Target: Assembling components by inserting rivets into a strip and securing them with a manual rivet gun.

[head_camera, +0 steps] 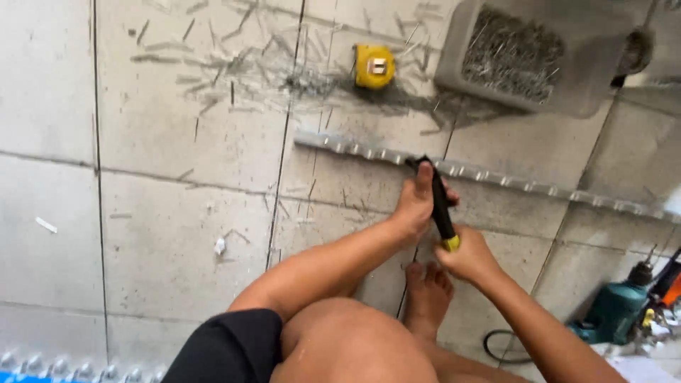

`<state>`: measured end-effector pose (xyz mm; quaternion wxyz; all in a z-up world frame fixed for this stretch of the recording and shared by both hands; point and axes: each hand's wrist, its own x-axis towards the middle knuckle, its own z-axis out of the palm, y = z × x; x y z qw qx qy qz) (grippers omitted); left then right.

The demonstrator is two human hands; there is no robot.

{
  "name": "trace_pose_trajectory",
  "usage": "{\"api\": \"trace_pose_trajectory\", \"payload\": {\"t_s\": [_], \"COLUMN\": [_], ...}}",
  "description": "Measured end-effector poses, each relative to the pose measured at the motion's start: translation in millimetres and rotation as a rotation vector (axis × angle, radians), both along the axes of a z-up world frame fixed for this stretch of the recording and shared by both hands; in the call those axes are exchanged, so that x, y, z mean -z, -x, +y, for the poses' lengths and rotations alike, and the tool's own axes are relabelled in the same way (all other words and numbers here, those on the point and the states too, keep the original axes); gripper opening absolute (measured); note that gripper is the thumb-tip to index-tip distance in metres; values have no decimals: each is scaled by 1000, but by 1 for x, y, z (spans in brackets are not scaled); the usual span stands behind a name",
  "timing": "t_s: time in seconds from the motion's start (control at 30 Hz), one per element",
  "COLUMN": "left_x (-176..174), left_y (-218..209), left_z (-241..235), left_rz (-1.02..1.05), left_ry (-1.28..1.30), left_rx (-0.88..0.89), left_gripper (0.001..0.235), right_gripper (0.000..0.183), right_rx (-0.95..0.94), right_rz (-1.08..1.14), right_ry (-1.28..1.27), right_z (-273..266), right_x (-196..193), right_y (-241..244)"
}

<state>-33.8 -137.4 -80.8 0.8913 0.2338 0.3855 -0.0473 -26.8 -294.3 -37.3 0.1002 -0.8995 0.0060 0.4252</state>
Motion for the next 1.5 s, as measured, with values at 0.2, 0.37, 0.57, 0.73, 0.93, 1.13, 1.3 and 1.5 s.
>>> {"api": "trace_pose_trajectory", "payload": {"t_s": [0.2,0.37,0.57,0.73,0.93,1.13,1.3,1.5], "left_x": [13,15,19,10,13,15,-58,-122], "left_y": [10,-2,12,1,-6,-2,-18,-20], "left_z": [-13,-14,10,7,-3,4,82,160], "left_rz": [-58,83,-201,-82,27,-89,-368,-614], "left_ry": [-23,1,-82,109,20,-43,-445,-808], "left_rx": [33,9,132,17,21,109,477,469], "left_gripper": [79,71,78,74,78,53,48,43], "right_gripper": [57,46,48,40,28,41,27,28], "right_rx": [-143,-84,-84,-27,107,-56,-167,-492], "right_rz": [226,62,298,144,-36,51,402,67], "right_ry": [-46,72,69,-113,-10,-67,102,-301], "right_z": [35,-17,54,22,12,6,44,91], "right_x": [-105,17,-138,-46,28,-6,-187,-131], "right_y": [-12,9,-33,2,15,-4,-71,-198]}}
